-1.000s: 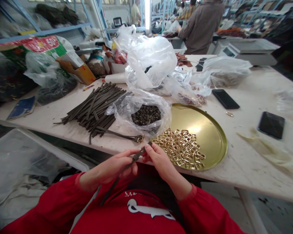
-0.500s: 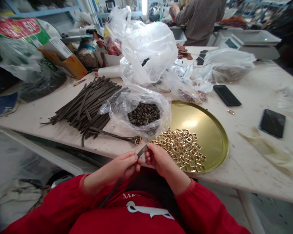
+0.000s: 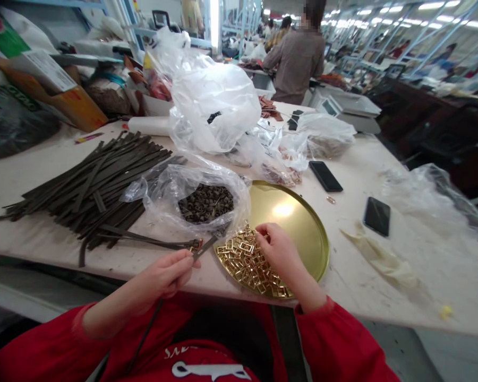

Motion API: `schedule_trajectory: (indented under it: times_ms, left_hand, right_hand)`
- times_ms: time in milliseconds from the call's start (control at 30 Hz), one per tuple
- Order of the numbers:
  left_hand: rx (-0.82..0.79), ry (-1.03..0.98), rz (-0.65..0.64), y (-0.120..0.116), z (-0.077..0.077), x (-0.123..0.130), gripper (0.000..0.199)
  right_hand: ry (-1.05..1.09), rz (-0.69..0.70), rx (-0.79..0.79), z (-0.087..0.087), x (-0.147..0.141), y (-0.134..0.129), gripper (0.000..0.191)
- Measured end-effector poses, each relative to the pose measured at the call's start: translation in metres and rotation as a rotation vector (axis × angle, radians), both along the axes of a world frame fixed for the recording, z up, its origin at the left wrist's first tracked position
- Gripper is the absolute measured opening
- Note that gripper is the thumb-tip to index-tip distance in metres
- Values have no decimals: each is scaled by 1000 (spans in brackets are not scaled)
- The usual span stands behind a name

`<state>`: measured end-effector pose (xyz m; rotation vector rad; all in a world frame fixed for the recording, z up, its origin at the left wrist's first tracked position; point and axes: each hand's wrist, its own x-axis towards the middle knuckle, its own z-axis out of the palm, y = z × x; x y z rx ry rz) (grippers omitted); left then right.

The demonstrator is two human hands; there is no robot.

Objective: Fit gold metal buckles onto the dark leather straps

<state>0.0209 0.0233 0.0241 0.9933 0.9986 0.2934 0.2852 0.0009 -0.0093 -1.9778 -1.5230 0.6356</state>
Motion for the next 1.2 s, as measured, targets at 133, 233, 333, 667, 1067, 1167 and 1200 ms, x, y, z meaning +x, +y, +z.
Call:
schedule_trajectory:
  times_ms: [133,233,333,667,1067,1167,1200]
  left_hand:
    - [29,48,-5,-8,8,0,26]
    - [81,78,-10,-15,10,-1,26]
    - [131,105,-43,-22,11,0,26]
    - [416,115,6,-36,24,4,25]
    - [812,204,81,-34,19,6,15]
    - [641,153,66,-32,18,5,26]
    - [590,131,66,-31,17,6,29]
  right_hand:
    - [-276,181,-163,-8,-4,29,16]
    - [-231,217,-186,-12,2,40,12]
    - [-195,211,-138,-14,4,40,8]
    - [115,91,93,9,-25,-2,20]
    - [188,269,470,35,-111,-49,10]
    - [-49,264,561,32,-114,-48,12]
    - [-109,268,570,30,-115,-48,13]
